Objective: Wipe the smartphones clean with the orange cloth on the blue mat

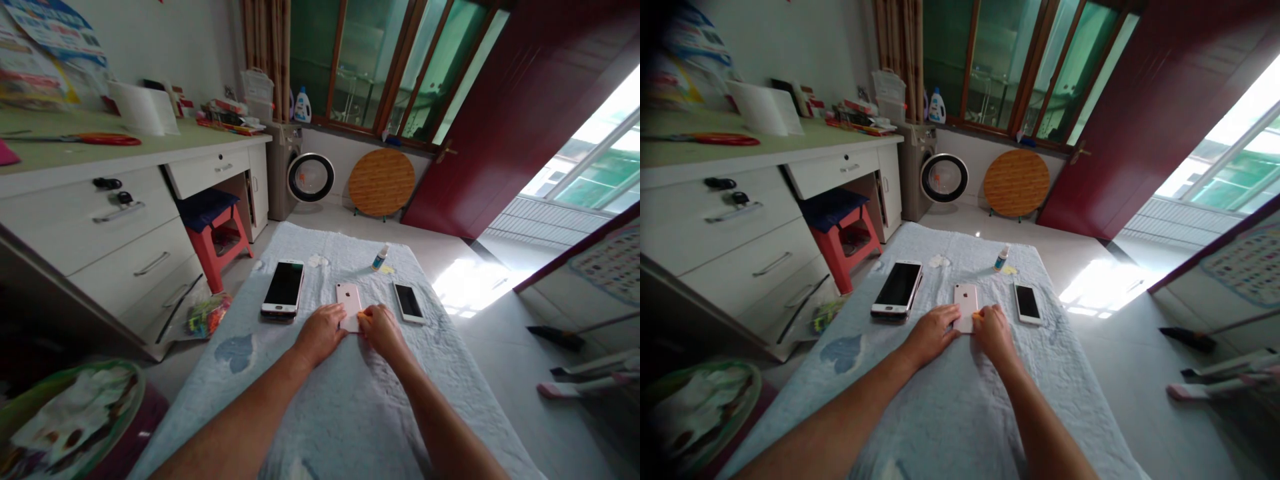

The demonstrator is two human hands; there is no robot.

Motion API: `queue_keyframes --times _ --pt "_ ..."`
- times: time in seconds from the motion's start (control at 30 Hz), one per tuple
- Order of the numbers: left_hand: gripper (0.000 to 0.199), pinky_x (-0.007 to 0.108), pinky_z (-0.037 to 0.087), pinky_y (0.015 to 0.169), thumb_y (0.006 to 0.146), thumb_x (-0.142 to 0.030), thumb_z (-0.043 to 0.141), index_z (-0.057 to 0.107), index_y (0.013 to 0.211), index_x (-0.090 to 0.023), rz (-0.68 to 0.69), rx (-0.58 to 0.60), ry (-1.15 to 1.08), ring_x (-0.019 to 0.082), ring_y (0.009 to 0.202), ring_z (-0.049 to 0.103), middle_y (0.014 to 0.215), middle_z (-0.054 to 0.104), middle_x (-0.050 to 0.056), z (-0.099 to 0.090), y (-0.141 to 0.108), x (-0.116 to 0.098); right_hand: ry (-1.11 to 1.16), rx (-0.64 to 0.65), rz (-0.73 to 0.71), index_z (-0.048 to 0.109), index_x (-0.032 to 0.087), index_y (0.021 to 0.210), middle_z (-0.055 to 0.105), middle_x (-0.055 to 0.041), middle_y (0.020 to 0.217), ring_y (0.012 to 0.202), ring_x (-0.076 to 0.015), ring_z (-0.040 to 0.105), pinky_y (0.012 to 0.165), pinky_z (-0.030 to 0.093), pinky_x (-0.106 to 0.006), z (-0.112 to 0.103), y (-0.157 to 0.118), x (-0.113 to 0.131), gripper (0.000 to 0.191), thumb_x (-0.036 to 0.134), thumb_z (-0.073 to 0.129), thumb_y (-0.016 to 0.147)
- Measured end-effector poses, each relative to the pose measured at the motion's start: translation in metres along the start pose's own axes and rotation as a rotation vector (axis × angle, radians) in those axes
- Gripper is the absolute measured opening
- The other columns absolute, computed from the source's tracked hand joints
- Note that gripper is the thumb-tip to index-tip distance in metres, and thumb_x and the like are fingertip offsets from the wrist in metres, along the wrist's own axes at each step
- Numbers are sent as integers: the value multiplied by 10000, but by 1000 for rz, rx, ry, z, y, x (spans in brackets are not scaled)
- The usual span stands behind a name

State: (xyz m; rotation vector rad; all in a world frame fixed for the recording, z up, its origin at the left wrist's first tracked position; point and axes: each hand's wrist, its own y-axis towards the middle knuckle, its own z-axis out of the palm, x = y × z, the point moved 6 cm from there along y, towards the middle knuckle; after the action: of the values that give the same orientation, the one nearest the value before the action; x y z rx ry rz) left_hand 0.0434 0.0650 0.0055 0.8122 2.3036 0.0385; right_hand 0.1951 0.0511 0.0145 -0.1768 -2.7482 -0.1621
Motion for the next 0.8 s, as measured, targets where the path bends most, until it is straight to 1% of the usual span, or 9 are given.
queue_keyframes --times 0.07,0.13,0.23,0.37,0.53,0.63,0.7,0.8 --pt "346 384 390 1075 785 -182 676 649 1129 -153 16 -6 13 240 1224 535 1286 603 126 1 0 0 32 2 -26 675 134 835 624 -71 821 771 -157 582 724 404 -226 -1 -16 -2 168 227 537 816" --pt "334 377 397 1070 786 -189 681 653 1116 -140 31 -11 14 240 1214 543 1280 605 134 2 -1 -1 59 8 -39 672 137 824 617 -67 815 746 -151 579 717 407 -225 -2 -24 -3 161 219 533 812" --pt "342 379 396 1072 788 -174 673 648 1127 -141 40 -6 15 237 1218 540 1286 601 134 1 -1 -1 88 5 -22 675 132 836 622 -76 833 761 -158 581 722 412 -230 -2 -21 -4 181 229 524 815" --pt "368 391 382 1084 777 -148 661 644 1144 -170 16 23 -17 230 1243 521 1309 588 114 -1 0 0 81 -4 44 694 119 859 639 -94 874 805 -170 587 716 412 -233 2 6 -5 228 252 515 811" --pt "368 406 376 1085 773 -169 665 652 1140 -173 4 32 -40 242 1257 507 1323 575 117 -4 0 1 42 -77 39 699 100 908 659 -107 892 867 -181 589 765 410 -235 7 46 1 255 248 516 810" --pt "360 401 384 1080 773 -179 671 659 1133 -176 -5 28 -48 244 1242 519 1315 583 112 -5 0 1 3 -87 28 701 91 928 671 -120 899 886 -187 592 785 411 -241 10 65 3 265 239 506 827" --pt "346 396 387 1077 773 -182 675 667 1119 -179 -9 28 -49 243 1227 531 1306 592 106 -5 0 2 -36 -59 -12 699 85 968 678 -125 923 922 -190 590 809 407 -243 11 76 6 282 233 494 845" --pt "327 389 395 1070 775 -183 676 674 1101 -182 -8 35 -43 240 1212 543 1294 600 104 -5 0 2 -88 21 -104 706 101 1000 690 -112 946 963 -183 584 846 394 -241 13 90 10 281 215 495 855"
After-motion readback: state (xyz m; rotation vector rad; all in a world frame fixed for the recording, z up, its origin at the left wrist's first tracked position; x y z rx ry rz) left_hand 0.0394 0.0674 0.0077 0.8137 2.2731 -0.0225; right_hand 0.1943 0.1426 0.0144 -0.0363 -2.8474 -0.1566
